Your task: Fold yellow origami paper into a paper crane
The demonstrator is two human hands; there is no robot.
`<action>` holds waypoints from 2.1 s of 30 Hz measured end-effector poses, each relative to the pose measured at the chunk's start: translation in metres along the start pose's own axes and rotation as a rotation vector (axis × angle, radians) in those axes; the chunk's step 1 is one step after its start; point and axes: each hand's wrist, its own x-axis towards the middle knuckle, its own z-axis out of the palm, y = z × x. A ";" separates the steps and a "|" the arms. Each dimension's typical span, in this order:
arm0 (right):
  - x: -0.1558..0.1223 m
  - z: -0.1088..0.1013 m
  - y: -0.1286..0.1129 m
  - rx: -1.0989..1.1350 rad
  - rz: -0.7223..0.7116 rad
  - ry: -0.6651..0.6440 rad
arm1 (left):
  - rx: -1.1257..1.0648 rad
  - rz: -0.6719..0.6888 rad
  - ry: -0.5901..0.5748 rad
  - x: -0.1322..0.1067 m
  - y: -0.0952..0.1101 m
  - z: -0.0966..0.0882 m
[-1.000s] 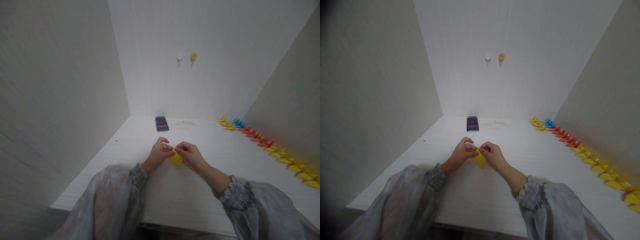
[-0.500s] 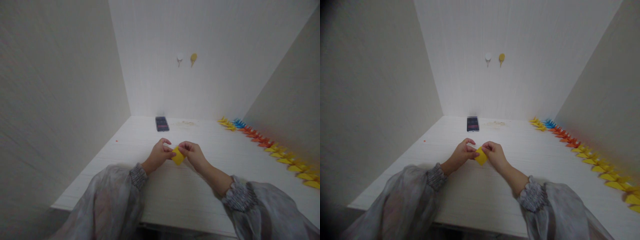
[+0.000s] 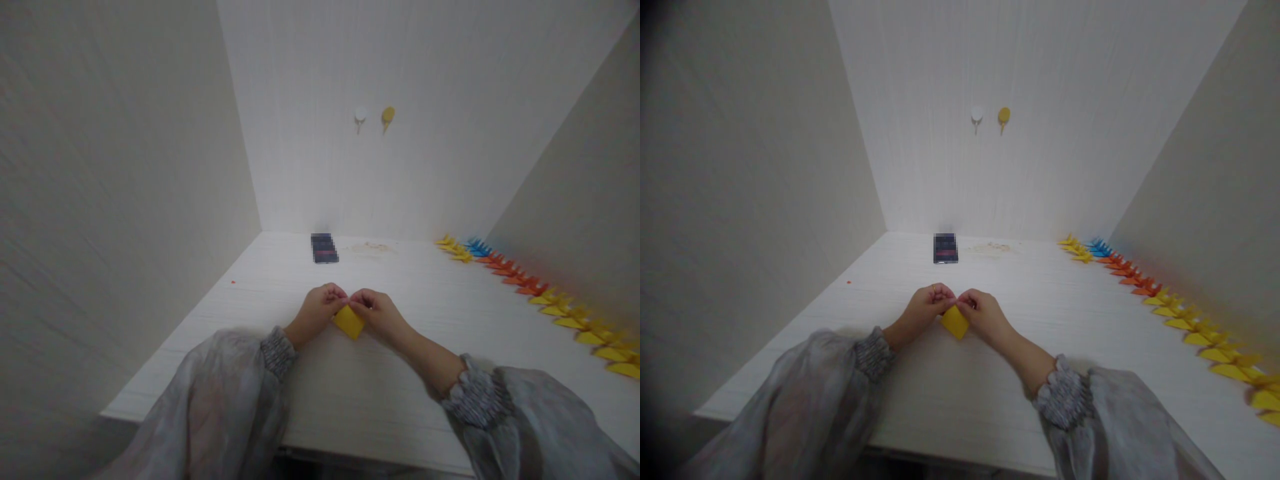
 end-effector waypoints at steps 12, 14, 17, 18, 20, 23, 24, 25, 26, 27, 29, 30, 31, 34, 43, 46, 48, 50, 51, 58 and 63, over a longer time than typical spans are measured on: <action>0.000 -0.004 -0.002 0.107 0.011 -0.002 | 0.051 0.044 0.295 0.005 -0.009 -0.008; 0.001 -0.004 0.002 0.127 0.028 0.027 | 0.043 0.047 0.364 0.007 -0.010 -0.012; 0.002 -0.004 0.006 0.155 0.037 0.079 | 0.013 0.034 0.397 0.008 -0.010 -0.016; 0.002 -0.003 0.007 0.163 0.030 0.084 | 0.015 0.030 0.377 0.008 -0.010 -0.016; 0.001 -0.001 0.005 0.169 0.005 0.067 | 0.032 0.042 0.306 0.008 -0.009 -0.014; -0.001 0.002 0.001 0.133 -0.023 0.012 | 0.058 0.079 0.174 0.005 -0.006 -0.007; -0.001 0.002 0.000 0.109 -0.024 -0.002 | 0.060 0.082 0.137 0.004 -0.005 -0.005; -0.002 0.003 0.000 0.090 -0.026 -0.015 | 0.059 0.076 0.105 0.004 -0.005 -0.003; -0.002 0.003 0.000 0.074 -0.028 -0.024 | 0.051 0.060 0.080 0.003 -0.004 -0.002; -0.003 0.003 0.000 0.061 -0.030 -0.029 | 0.040 0.038 0.066 0.003 -0.003 -0.001; -0.003 0.003 0.002 0.045 -0.035 -0.025 | 0.026 -0.008 0.077 0.003 -0.002 0.000; -0.003 0.003 0.002 0.041 -0.033 -0.021 | 0.023 -0.024 0.100 0.003 -0.002 -0.001; -0.003 0.003 0.003 0.038 -0.029 -0.016 | 0.022 -0.032 0.130 0.003 -0.002 -0.001; -0.002 0.000 0.004 0.035 -0.013 0.003 | 0.013 -0.030 0.239 0.006 -0.003 -0.005; 0.000 -0.001 0.001 0.143 -0.014 0.072 | 0.073 0.016 0.278 0.010 -0.010 -0.013; 0.000 0.003 0.001 0.124 -0.004 0.018 | 0.063 0.048 0.180 0.008 -0.006 -0.005; 0.000 0.005 0.003 0.095 -0.004 0.012 | -0.003 0.045 0.138 0.006 -0.003 -0.001; 0.000 0.005 0.006 0.090 -0.009 0.040 | -0.092 0.034 0.103 0.004 0.000 0.000; 0.000 0.004 0.008 0.093 -0.014 0.059 | -0.127 0.029 0.095 0.003 0.001 0.001; 0.004 0.003 0.022 0.107 -0.039 0.176 | -0.187 -0.071 0.079 -0.001 0.007 0.000; 0.004 0.002 0.022 0.166 0.003 0.234 | -0.211 -0.072 0.067 0.000 0.005 0.000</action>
